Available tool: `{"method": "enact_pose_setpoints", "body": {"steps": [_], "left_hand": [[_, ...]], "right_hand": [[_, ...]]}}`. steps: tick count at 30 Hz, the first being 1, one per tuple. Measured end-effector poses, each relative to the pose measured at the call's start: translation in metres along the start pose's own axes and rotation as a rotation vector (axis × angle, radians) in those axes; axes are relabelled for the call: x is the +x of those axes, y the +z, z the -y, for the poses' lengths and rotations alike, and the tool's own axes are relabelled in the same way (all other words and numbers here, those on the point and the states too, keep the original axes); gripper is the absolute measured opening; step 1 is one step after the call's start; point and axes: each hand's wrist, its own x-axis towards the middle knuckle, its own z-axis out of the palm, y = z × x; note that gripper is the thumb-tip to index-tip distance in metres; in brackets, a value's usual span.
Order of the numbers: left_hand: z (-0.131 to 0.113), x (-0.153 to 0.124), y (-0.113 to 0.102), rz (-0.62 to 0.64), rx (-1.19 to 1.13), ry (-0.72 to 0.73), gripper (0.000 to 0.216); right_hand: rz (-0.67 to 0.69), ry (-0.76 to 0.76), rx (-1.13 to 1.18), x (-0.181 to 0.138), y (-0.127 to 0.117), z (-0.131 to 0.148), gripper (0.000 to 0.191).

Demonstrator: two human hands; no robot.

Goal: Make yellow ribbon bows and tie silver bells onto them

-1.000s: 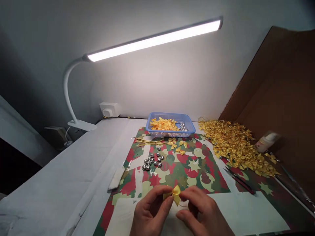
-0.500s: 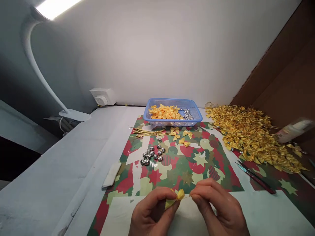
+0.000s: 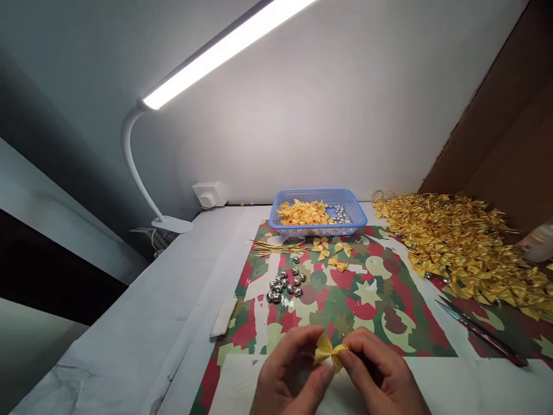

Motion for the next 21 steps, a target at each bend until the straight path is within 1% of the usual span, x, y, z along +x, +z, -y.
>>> {"method": "enact_pose_setpoints", "body": {"steps": [1, 2, 3, 6, 8, 10, 12, 15, 19, 21], "left_hand": [[-0.003, 0.006, -0.005, 0.006, 0.151, 0.063, 0.024], [-0.008, 0.013, -0.011, 0.009, 0.381, 0.156, 0.021], [-0.012, 0.022, -0.016, 0.004, 0.466, 0.193, 0.019], [-0.021, 0.051, -0.026, 0.022, 0.639, 0.269, 0.022], [-0.022, 0.066, -0.026, 0.068, 0.73, 0.317, 0.031], [-0.021, 0.074, -0.022, 0.117, 0.801, 0.341, 0.04], [-0.02, 0.075, -0.016, 0.152, 0.844, 0.352, 0.045], [-0.02, 0.072, -0.01, 0.173, 0.848, 0.35, 0.043], [-0.023, 0.07, -0.011, 0.147, 0.751, 0.297, 0.036], [-0.024, 0.069, -0.013, 0.122, 0.662, 0.248, 0.029]], "right_hand": [[-0.019, -0.015, -0.025, 0.0, -0.001, 0.0, 0.032], [-0.034, -0.033, -0.055, 0.0, -0.001, -0.001, 0.031], [-0.044, -0.055, -0.087, 0.0, -0.001, -0.001, 0.031], [-0.036, -0.121, -0.176, 0.0, -0.001, -0.001, 0.031], [-0.018, -0.154, -0.214, 0.0, 0.001, -0.002, 0.03], [-0.002, -0.176, -0.24, 0.0, 0.003, -0.002, 0.028], [0.004, -0.193, -0.27, 0.0, 0.005, -0.002, 0.027], [0.007, -0.209, -0.307, -0.001, 0.006, 0.001, 0.025], [-0.002, -0.187, -0.289, 0.0, 0.005, 0.005, 0.019], [-0.032, -0.17, -0.245, 0.001, 0.003, 0.006, 0.018]]}}
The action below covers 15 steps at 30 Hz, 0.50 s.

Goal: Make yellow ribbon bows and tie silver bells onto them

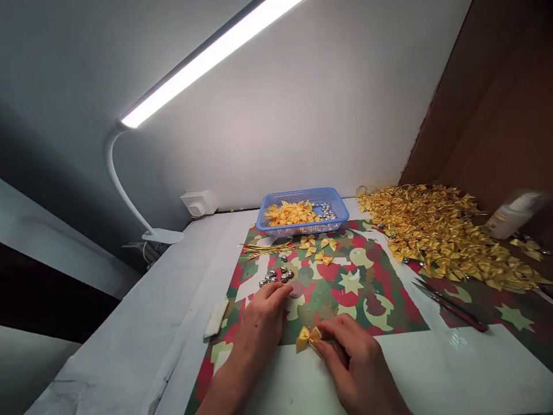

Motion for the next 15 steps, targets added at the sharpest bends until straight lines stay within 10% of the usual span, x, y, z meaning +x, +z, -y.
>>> {"method": "enact_pose_setpoints", "body": {"steps": [15], "left_hand": [[-0.034, -0.057, 0.001, 0.028, -1.036, -0.725, 0.026]], "right_hand": [[-0.135, -0.146, 0.256, -0.01, -0.002, 0.004, 0.026]]}}
